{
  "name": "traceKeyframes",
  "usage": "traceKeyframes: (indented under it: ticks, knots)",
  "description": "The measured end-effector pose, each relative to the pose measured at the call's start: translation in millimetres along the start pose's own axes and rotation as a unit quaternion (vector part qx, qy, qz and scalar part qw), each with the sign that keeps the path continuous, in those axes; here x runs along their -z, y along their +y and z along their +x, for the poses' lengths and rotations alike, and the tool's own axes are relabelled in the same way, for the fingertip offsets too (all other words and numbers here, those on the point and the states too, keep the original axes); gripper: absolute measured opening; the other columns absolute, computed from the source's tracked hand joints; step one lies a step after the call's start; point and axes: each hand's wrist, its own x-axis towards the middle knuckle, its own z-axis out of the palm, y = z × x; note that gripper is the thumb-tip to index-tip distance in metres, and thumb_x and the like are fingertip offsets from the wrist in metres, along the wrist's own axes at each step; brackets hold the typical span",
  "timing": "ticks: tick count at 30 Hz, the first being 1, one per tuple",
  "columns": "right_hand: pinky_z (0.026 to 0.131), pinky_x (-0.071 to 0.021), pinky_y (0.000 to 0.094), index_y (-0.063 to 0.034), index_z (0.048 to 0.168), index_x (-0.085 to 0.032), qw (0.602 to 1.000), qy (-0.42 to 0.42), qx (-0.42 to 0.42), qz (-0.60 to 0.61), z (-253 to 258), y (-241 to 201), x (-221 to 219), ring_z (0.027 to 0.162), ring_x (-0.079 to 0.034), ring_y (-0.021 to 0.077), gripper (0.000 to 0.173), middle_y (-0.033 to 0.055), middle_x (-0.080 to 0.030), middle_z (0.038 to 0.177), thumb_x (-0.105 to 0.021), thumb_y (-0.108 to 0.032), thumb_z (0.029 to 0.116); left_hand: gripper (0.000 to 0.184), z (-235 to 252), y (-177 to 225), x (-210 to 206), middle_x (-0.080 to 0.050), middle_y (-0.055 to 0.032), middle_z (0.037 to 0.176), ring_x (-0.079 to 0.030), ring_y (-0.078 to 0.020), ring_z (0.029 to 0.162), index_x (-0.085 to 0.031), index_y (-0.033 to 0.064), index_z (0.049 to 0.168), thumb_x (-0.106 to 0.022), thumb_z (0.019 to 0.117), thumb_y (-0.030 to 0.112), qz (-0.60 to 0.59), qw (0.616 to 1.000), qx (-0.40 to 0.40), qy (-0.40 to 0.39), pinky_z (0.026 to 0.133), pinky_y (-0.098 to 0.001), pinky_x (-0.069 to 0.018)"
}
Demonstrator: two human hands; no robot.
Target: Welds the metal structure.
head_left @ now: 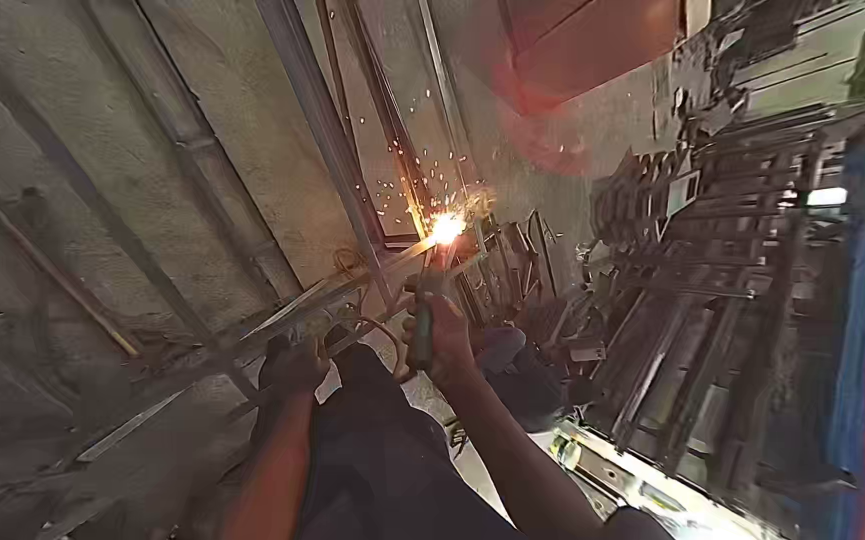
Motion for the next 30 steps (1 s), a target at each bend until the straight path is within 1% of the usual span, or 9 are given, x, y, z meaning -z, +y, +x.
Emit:
traceKeyframes:
  ticks: [3, 6, 10, 14, 16, 20, 24, 27, 30]
  knots:
    - [0.049, -0.0569, 0.0331, -0.0069, 0.145, -0.034, 0.996, -0.077, 0.008, -0.049, -30, 3, 33, 0.056, -0.06, 0.019, 0.048, 0.0129, -0.06, 0.087, -0.055, -0.014, 0.1021, 0.037, -2, 6, 6, -0.074, -0.018, 0.109, -0.073, -0.0396, 0.098, -0.068, 0.014, 0.127, -0.05, 0.1022, 0.036, -0.005, 1.0, 0.0, 0.022, 0.082, -0.0622, -0.0567]
    - [0.047, -0.0579, 0.0357, -0.0041, 0.141, -0.032, 0.99, -0.111, 0.056, -0.063, -55, 15, 69, 0.052, -0.06, 0.0201, 0.07, 0.012, -0.059, 0.081, -0.074, -0.013, 0.0858, 0.044, -5, 5, 0, -0.073, -0.018, 0.115, -0.07, -0.0393, 0.109, -0.067, 0.0111, 0.124, -0.044, 0.1043, 0.042, 0.003, 1.0, 0.006, 0.009, 0.091, -0.0625, -0.053]
    - [0.048, -0.0577, 0.0354, -0.0081, 0.14, -0.032, 0.978, -0.177, 0.091, 0.055, -74, 32, 128, 0.053, -0.059, 0.0184, 0.073, 0.0106, -0.059, 0.087, -0.079, -0.015, 0.0844, 0.049, -5, -3, -3, -0.073, -0.0178, 0.114, -0.07, -0.0384, 0.11, -0.068, 0.0093, 0.12, -0.039, 0.1061, 0.047, 0.01, 0.999, -0.039, 0.029, 0.091, -0.061, -0.0546]
    - [0.056, -0.0566, 0.0296, -0.0113, 0.109, -0.07, 0.899, -0.333, 0.054, 0.278, -79, 43, 202, 0.062, -0.064, 0.0141, 0.033, 0.0057, -0.069, 0.089, -0.079, -0.034, 0.0863, 0.045, -33, 1, 9, -0.065, -0.017, 0.13, -0.057, -0.0406, 0.127, -0.071, 0.0077, 0.117, -0.049, 0.1038, 0.044, 0.04, 0.991, -0.121, 0.05, 0.105, -0.0633, -0.0437]
    - [0.058, -0.0582, 0.0309, -0.0105, 0.105, -0.075, 0.883, -0.353, 0.044, 0.306, -82, 44, 232, 0.065, -0.068, 0.0153, 0.044, 0.0061, -0.071, 0.085, -0.077, -0.049, 0.0839, 0.04, -63, 3, 3, -0.068, -0.0191, 0.122, -0.062, -0.0393, 0.119, -0.071, 0.0046, 0.116, -0.053, 0.1028, 0.039, 0.007, 0.989, -0.129, 0.072, 0.102, -0.0616, -0.0472]
    - [0.051, -0.0515, 0.0284, -0.0189, 0.112, -0.072, 0.856, -0.418, 0.079, 0.294, -78, 49, 292, 0.059, -0.06, 0.012, 0.058, 0.0015, -0.065, 0.08, -0.061, -0.07, 0.0883, 0.04, -122, -9, -18, -0.072, -0.0189, 0.109, -0.07, -0.03, 0.102, -0.068, -0.0004, 0.121, -0.05, 0.1055, 0.032, -0.208, 0.968, -0.114, 0.079, 0.096, -0.0523, -0.0547]
    - [0.048, -0.0495, 0.0261, -0.0129, 0.135, -0.06, 0.719, -0.574, 0.031, 0.392, -66, 55, 360, 0.052, -0.058, 0.0113, 0.076, 0.0009, -0.062, 0.074, -0.049, -0.074, 0.0919, 0.033, -176, -4, -41, -0.069, -0.014, 0.09, -0.067, -0.0234, 0.082, -0.069, -0.0002, 0.111, -0.059, 0.1019, 0.03, -0.292, 0.951, -0.048, 0.091, 0.083, -0.0473, -0.0563]
    - [0.048, -0.0532, 0.0297, -0.0142, 0.139, -0.055, 0.719, -0.577, 0.028, 0.387, -62, 60, 408, 0.054, -0.062, 0.0163, 0.071, 0.006, -0.065, 0.081, -0.054, -0.068, 0.0938, 0.033, -208, 8, -69, -0.067, -0.014, 0.087, -0.065, -0.024, 0.081, -0.068, -0.0007, 0.107, -0.06, 0.1014, 0.031, -0.264, 0.959, -0.039, 0.093, 0.081, -0.0477, -0.0545]
    - [0.049, -0.0535, 0.0291, -0.0219, 0.138, -0.058, 0.738, -0.577, 0.037, 0.349, -56, 70, 440, 0.056, -0.062, 0.015, 0.064, 0.0043, -0.067, 0.084, -0.057, -0.067, 0.093, 0.035, -234, 25, -93, -0.071, -0.0192, 0.102, -0.069, -0.0317, 0.098, -0.069, 0.0007, 0.115, -0.058, 0.1035, 0.031, -0.171, 0.983, -0.042, 0.043, 0.094, -0.0548, -0.0533]
